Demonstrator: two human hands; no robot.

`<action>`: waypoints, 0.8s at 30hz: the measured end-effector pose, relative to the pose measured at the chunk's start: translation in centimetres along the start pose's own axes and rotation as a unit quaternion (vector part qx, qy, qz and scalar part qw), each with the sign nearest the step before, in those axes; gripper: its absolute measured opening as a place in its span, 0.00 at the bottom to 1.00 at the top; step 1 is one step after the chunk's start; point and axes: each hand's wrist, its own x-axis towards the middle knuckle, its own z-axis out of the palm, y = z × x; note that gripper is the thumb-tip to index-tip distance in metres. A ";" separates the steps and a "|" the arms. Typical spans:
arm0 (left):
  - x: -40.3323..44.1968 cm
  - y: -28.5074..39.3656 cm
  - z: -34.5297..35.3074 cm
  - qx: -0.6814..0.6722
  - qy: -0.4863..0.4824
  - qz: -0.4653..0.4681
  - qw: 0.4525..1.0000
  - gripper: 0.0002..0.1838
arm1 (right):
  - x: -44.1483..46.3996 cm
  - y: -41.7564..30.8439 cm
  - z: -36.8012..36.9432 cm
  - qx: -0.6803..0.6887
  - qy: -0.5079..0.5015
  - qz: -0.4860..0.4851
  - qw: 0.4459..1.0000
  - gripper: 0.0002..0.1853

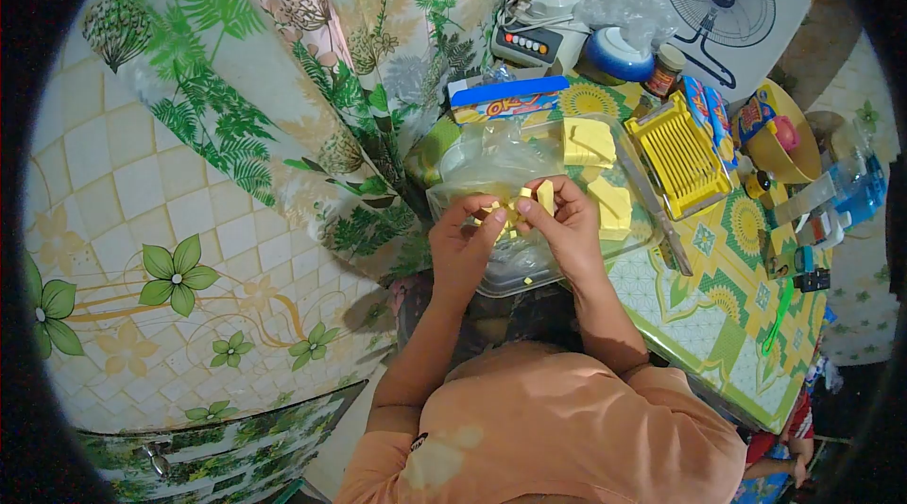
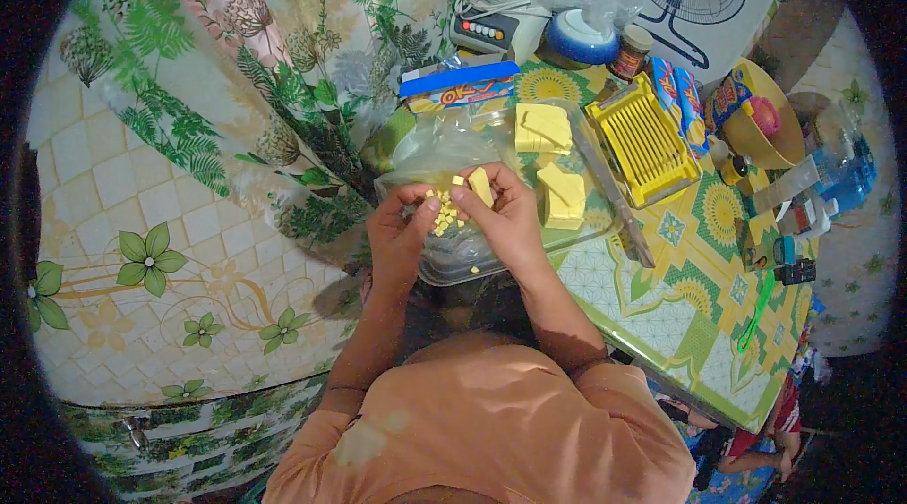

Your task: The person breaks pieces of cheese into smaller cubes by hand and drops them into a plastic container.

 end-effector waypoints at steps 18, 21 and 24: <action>-0.3 0.4 0.2 0.002 -0.005 0.006 1.000 0.09 | -0.1 -0.4 0.4 0.026 -0.024 0.027 0.999 0.10; -0.2 0.3 0.3 0.002 -0.002 0.008 1.000 0.09 | -0.2 -0.6 0.4 0.030 -0.025 0.032 0.999 0.10; -0.1 0.0 0.1 0.001 -0.009 0.012 1.000 0.08 | -0.1 -0.4 0.1 0.033 -0.035 0.035 0.998 0.10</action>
